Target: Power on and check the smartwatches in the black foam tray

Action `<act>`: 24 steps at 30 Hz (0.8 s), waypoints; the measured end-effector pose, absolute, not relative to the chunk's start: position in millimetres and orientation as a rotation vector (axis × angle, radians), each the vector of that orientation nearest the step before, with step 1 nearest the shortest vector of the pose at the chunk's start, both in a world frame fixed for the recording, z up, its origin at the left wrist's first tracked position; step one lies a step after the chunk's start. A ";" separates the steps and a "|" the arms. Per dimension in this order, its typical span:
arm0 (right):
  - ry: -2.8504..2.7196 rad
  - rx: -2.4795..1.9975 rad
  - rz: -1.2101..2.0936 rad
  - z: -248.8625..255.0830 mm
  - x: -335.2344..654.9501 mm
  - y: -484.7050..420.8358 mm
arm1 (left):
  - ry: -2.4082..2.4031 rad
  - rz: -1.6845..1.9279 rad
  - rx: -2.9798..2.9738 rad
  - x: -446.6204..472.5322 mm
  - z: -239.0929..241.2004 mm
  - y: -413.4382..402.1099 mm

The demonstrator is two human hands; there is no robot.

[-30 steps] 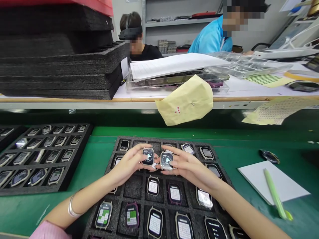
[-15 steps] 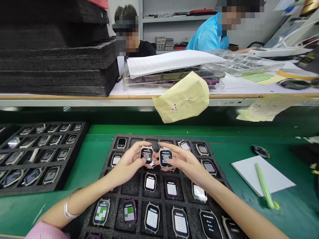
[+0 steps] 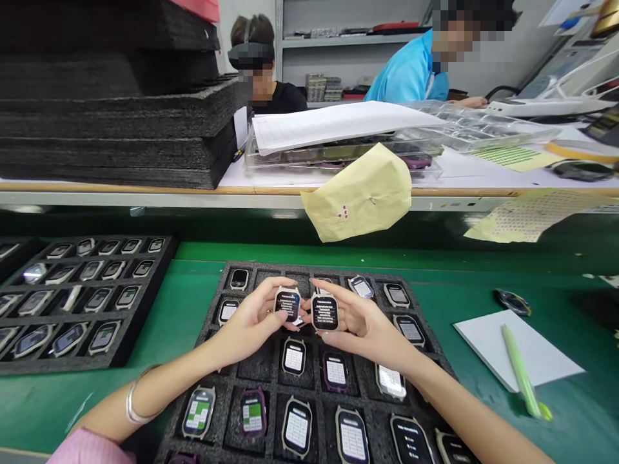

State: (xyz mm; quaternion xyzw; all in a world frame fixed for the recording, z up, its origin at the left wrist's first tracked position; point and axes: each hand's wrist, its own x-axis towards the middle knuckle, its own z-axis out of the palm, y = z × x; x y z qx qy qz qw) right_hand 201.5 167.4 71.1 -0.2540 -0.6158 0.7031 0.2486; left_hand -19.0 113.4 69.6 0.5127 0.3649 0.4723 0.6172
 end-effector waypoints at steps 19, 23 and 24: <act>-2.545 -0.894 0.828 54.0 190.6 211.9 | 0.883 1.132 1.046 -36.6 73.5 116.6; -2.615 -0.886 0.686 38.9 175.9 229.3 | 0.870 1.132 1.059 -40.8 74.2 115.3; -2.626 -0.889 0.675 35.8 171.5 232.5 | 0.868 1.132 1.070 -41.7 73.7 115.1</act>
